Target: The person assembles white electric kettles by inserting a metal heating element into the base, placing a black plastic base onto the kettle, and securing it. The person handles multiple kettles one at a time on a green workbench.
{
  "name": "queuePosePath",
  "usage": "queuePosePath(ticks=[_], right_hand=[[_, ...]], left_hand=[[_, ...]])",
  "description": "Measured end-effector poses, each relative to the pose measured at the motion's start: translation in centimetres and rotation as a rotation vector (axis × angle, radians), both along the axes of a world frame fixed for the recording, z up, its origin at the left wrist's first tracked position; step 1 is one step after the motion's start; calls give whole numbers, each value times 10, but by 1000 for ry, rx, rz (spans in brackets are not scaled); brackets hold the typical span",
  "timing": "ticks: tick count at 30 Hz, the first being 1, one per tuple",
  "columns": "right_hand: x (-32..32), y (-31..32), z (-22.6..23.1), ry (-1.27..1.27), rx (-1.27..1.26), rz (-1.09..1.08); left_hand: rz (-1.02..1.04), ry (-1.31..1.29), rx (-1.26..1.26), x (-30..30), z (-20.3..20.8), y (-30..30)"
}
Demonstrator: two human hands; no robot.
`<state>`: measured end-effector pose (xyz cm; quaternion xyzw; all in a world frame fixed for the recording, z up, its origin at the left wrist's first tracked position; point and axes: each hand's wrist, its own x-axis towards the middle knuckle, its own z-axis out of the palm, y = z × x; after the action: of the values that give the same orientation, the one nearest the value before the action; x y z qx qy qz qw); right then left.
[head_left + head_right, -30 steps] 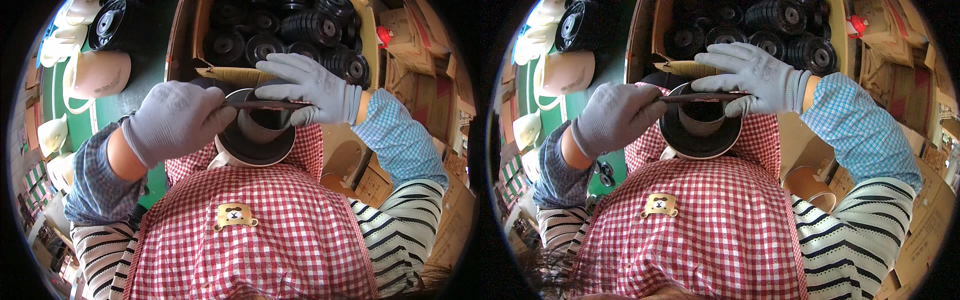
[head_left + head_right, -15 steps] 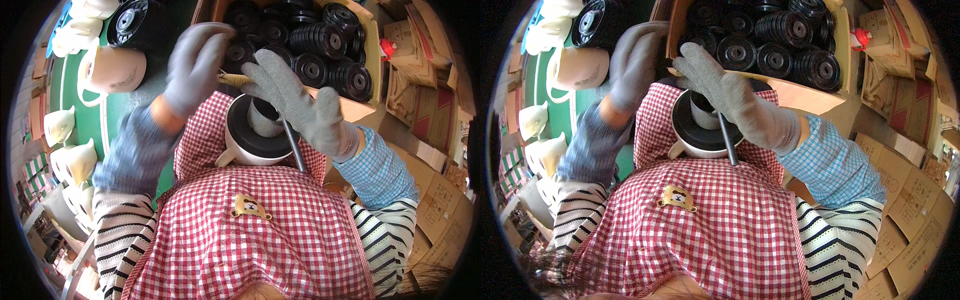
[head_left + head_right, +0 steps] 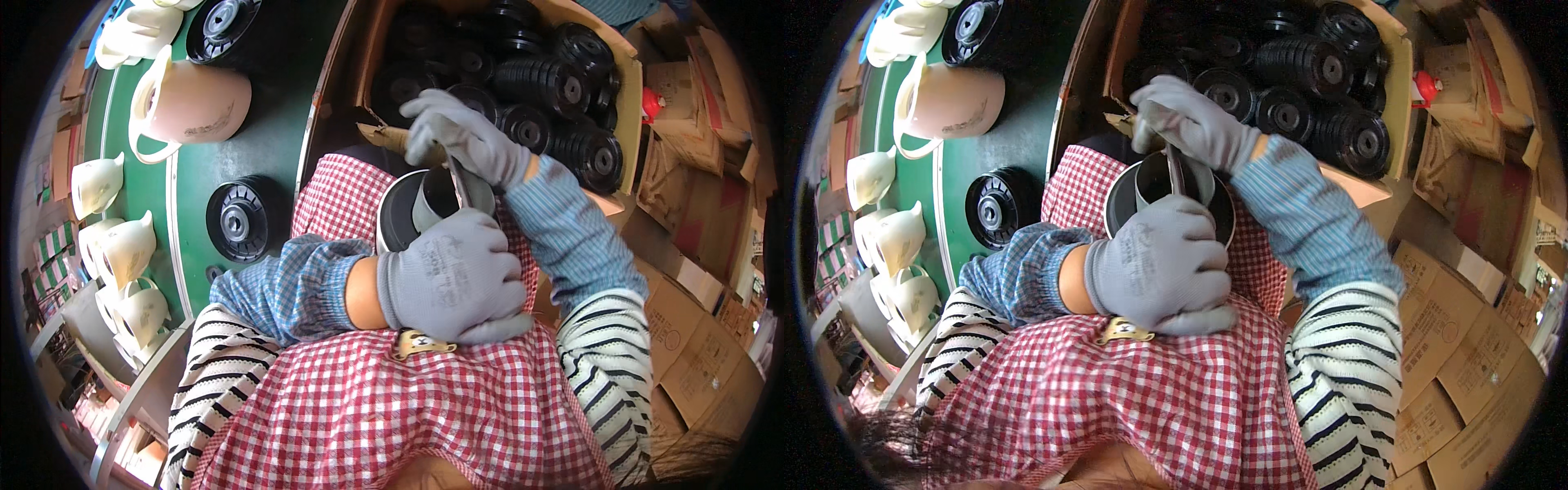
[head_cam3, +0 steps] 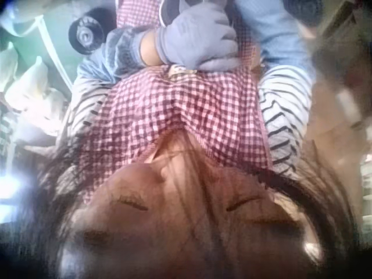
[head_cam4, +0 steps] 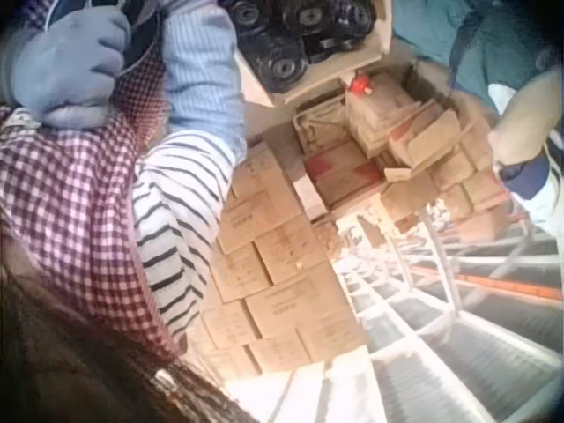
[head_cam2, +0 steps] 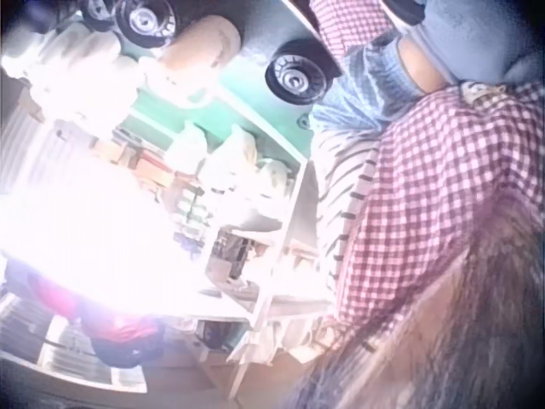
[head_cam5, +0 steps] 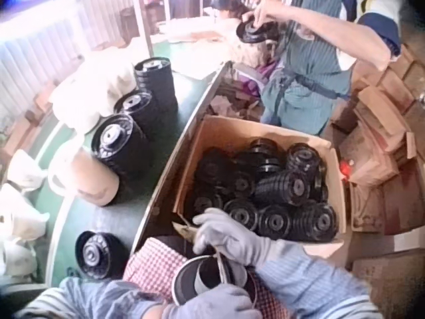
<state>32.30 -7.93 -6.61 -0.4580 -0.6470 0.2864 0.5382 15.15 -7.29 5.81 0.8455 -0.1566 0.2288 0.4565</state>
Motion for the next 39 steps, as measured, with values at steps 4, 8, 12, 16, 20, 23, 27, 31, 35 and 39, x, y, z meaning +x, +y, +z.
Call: queuePosePath(ticks=[4, 8, 12, 16, 20, 23, 27, 31, 35, 39], right_hand=[[26, -63, 46, -415, -214, -75], [24, -99, 84, -655, -403, -149], [47, -66, 97, -722, -730, 209], [47, -39, 114, -782, -915, 436], [54, -22, 101, -811, -842, 668], [53, -31, 92, -648, -885, 594], [38, -61, 106, -231, -996, 411], [5, -85, 132, 236, -1153, 218], [-8, -75, 160, 176, -1523, 4], [-6, -93, 147, 366, -1080, -202]], left_hand=[[-322, -122, -549, -23, -28, 52], [-410, 42, -1127, -31, -34, 71], [28, 641, -635, -45, 40, 102], [152, 975, 475, -22, 99, 69], [114, 1162, 546, -7, 68, 55], [70, 985, 540, -10, 51, 66], [-58, 680, 430, -5, 13, 108], [57, 605, 115, 22, -43, 134], [229, 683, 233, 36, -49, 129], [432, -93, 451, -14, 3, 130]])
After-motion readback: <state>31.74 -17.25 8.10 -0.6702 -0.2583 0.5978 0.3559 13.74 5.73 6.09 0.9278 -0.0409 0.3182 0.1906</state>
